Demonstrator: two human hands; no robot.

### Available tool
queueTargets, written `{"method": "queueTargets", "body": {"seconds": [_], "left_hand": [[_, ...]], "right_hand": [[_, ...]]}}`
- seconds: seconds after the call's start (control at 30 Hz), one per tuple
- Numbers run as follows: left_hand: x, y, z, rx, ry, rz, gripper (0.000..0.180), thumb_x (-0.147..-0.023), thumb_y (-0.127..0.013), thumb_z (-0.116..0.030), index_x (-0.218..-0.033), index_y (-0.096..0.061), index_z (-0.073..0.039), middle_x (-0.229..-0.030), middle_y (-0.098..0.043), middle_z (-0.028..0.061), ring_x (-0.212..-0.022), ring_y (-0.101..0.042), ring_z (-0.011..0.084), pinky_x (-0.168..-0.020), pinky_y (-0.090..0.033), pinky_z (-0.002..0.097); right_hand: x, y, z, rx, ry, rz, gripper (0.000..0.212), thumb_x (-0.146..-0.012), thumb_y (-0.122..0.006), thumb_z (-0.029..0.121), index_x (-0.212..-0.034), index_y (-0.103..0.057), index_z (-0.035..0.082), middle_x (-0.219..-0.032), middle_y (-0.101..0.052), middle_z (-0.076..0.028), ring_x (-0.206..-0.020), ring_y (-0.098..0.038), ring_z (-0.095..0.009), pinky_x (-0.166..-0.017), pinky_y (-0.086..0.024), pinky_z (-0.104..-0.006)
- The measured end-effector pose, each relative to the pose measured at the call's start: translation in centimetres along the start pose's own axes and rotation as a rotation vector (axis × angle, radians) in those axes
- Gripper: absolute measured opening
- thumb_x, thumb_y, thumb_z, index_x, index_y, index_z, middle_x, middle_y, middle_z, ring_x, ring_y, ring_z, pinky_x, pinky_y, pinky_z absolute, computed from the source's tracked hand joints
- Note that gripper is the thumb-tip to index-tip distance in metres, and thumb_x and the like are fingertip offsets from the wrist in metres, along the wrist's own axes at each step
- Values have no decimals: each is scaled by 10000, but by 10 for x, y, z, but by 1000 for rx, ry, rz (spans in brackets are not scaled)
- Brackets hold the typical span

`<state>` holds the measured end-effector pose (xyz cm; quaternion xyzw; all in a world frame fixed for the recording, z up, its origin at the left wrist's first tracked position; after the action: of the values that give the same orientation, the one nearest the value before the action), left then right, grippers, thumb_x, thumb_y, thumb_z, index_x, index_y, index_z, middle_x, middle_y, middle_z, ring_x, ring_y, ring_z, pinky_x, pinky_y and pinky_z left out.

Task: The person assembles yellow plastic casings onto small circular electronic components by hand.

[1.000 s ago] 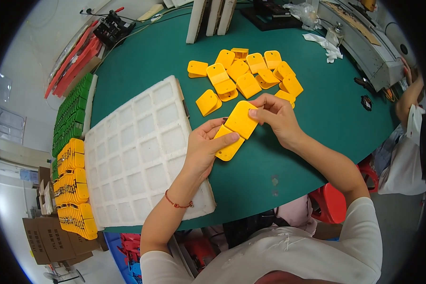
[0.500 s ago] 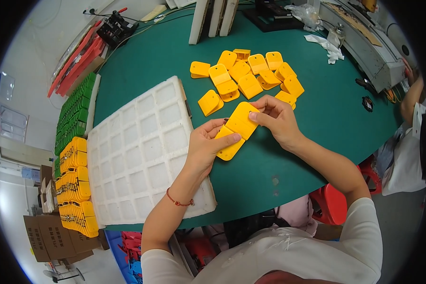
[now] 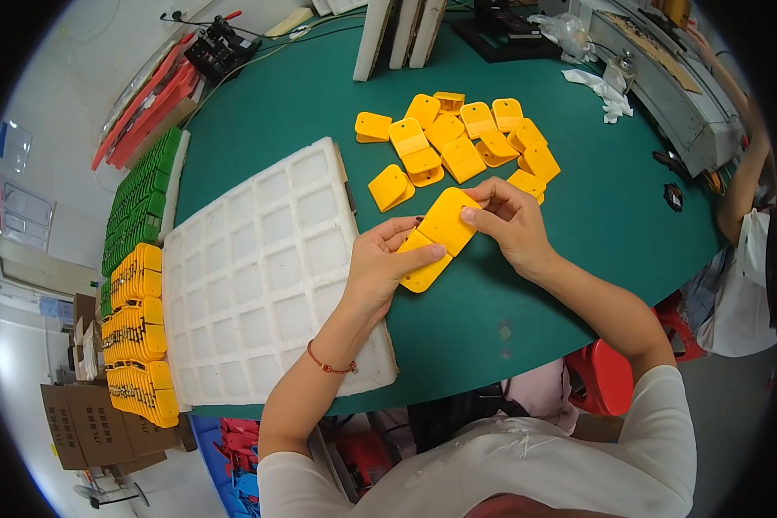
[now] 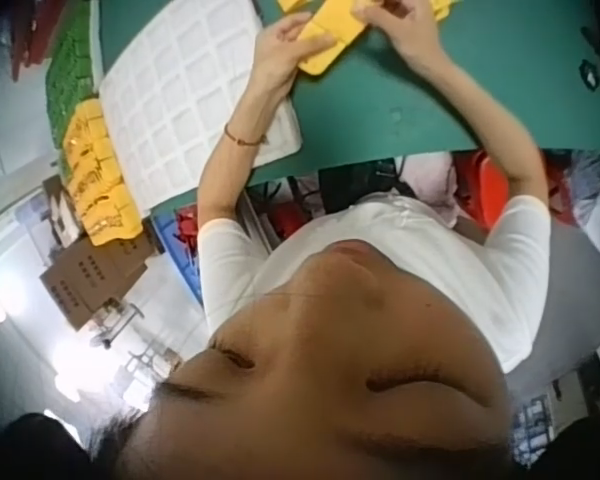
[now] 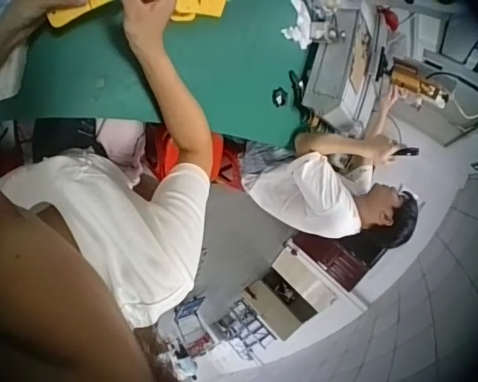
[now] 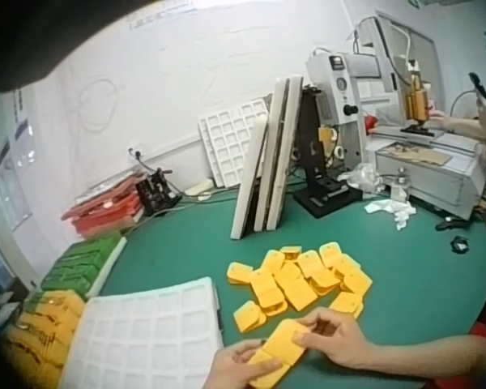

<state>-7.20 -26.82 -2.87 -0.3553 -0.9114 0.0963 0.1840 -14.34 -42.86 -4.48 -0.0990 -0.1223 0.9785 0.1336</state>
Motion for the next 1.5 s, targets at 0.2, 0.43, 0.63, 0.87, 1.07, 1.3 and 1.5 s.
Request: {"method": "queueTargets", "body": {"seconds": [0.2,0.43,0.63,0.87,1.07,1.3,1.5], "left_hand": [[1,2,-2,-22,17,-10,421,-657,-717,16,-1022,-511,54,-915,-619,114,-789,-610,140,-712,-504,233],[9,4,-38,-155,-294,-61,370,-666,-723,-35,-978,-546,54,-921,-584,66,-840,-550,101,-755,-444,211],[25,117,-139,-646,-613,-486,303,-658,-728,-109,-915,-597,-15,-844,-577,47,-740,-564,118,-654,-462,224],[56,329,-169,-1362,-369,-1325,387,-609,-713,-287,-890,-610,-41,-801,-633,139,-724,-611,271,-677,-474,336],[49,373,-146,-1421,-157,-1392,365,-609,-699,-265,-884,-610,-43,-834,-630,154,-790,-601,301,-705,-468,357],[51,381,-148,-1436,-146,-1348,373,-654,-702,-283,-922,-600,-43,-850,-629,147,-780,-604,272,-696,-467,337],[56,379,-148,-1459,-216,-1334,380,-632,-719,-247,-881,-569,-2,-828,-614,198,-776,-594,336,-689,-460,385]], "right_hand": [[-1,-1,1,8,0,25,163,-796,-604,80,-932,-547,11,-872,-567,-18,-786,-517,-53,-717,-418,-192],[-4,-4,6,-25,159,202,492,-850,-494,187,-1282,-336,14,-1160,-454,-111,-896,-519,-150,-737,-425,-242],[-6,-1,5,114,161,128,532,-869,-437,286,-1312,-294,27,-1217,-428,-155,-879,-524,-157,-721,-424,-247],[-6,-4,6,157,139,157,484,-849,-465,209,-1275,-333,21,-1198,-442,-142,-871,-513,-140,-723,-416,-244],[-7,-1,8,213,101,135,419,-822,-472,124,-1217,-375,23,-1175,-452,-130,-860,-508,-124,-722,-413,-234],[-8,-6,6,247,73,152,392,-806,-480,96,-1183,-399,27,-1167,-448,-113,-832,-514,-122,-699,-422,-230],[-4,-11,12,309,109,172,386,-793,-495,76,-1167,-416,26,-1144,-451,-101,-824,-520,-133,-703,-426,-238]]}}
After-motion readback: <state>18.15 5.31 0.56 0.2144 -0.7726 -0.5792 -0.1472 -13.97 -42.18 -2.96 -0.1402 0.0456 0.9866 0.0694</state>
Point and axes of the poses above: each hand's wrist, its own x-axis away from the middle knuckle, its own y-axis out of the back of the hand, z = x × y, the point moved 2 cm from there along -x, towards the middle knuckle
